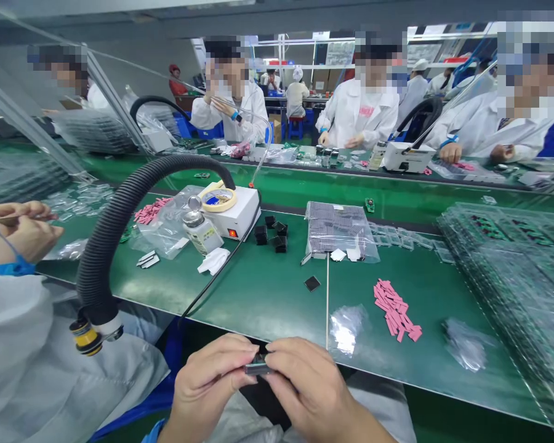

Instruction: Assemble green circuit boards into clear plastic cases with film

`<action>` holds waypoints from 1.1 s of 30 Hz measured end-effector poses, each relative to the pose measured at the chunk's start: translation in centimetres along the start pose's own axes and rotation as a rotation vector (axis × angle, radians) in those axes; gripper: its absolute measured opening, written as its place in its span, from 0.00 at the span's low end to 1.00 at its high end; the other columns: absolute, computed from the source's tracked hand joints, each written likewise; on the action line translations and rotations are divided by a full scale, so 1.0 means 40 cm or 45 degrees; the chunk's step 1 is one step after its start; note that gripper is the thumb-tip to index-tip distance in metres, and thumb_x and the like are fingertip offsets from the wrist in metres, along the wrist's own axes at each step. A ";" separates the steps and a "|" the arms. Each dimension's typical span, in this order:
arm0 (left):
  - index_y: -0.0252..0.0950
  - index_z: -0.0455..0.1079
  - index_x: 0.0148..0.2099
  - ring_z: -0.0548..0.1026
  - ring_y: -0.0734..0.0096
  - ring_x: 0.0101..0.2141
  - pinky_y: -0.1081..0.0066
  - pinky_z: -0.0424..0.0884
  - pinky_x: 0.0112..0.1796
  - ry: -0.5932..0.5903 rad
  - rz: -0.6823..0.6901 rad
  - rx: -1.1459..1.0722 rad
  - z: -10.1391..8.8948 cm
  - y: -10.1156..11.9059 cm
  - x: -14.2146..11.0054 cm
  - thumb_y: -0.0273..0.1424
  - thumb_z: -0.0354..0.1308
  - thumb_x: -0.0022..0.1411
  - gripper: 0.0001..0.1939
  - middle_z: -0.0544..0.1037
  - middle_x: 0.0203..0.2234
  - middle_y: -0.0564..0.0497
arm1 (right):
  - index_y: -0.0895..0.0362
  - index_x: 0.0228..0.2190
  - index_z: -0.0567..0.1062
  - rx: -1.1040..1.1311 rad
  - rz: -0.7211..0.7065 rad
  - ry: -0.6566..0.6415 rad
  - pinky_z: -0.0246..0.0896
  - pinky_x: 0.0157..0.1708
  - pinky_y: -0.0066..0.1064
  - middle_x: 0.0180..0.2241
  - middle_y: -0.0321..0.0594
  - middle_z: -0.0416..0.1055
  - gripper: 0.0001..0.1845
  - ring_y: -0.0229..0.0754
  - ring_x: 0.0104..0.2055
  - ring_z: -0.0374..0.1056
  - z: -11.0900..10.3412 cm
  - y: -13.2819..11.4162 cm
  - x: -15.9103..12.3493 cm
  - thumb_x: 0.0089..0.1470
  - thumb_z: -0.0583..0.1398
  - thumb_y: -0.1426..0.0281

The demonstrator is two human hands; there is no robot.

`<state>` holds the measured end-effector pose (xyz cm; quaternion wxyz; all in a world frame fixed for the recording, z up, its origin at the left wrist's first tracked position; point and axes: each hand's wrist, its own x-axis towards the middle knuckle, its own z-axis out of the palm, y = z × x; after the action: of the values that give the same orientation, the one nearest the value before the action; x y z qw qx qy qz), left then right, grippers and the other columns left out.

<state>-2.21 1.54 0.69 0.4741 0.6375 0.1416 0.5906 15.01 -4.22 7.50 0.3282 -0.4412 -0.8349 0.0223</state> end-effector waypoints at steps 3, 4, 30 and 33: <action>0.47 0.75 0.45 0.77 0.66 0.37 0.69 0.74 0.40 0.120 -0.281 -0.177 0.009 0.003 0.000 0.24 0.67 0.47 0.21 0.81 0.37 0.51 | 0.60 0.42 0.69 -0.198 -0.132 0.007 0.71 0.41 0.29 0.40 0.47 0.73 0.15 0.38 0.44 0.70 -0.008 0.014 -0.007 0.51 0.57 0.81; 0.45 0.75 0.45 0.77 0.65 0.36 0.70 0.74 0.39 0.197 -0.461 -0.278 0.014 0.005 -0.001 0.30 0.68 0.47 0.20 0.81 0.36 0.50 | 0.61 0.42 0.70 -0.278 -0.204 0.003 0.71 0.42 0.31 0.40 0.49 0.73 0.14 0.40 0.45 0.69 -0.012 0.018 -0.009 0.51 0.57 0.81; 0.43 0.66 0.54 0.74 0.69 0.42 0.70 0.73 0.42 0.004 0.099 0.228 0.034 -0.013 -0.058 0.15 0.52 0.57 0.26 0.76 0.42 0.50 | 0.55 0.46 0.68 0.199 0.223 -0.134 0.69 0.41 0.29 0.38 0.39 0.73 0.19 0.35 0.40 0.69 -0.024 -0.024 0.001 0.52 0.58 0.79; 0.42 0.65 0.54 0.73 0.70 0.44 0.70 0.72 0.44 0.031 0.105 0.267 0.034 -0.012 -0.061 0.14 0.52 0.57 0.26 0.75 0.43 0.51 | 0.56 0.46 0.68 0.175 0.208 -0.138 0.69 0.40 0.30 0.37 0.40 0.73 0.18 0.35 0.39 0.69 -0.023 -0.027 0.004 0.52 0.58 0.79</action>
<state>-1.47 -0.62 -0.98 0.3784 0.6817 0.1821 0.5991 14.69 -5.00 8.65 0.3094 -0.4824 -0.8091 0.1300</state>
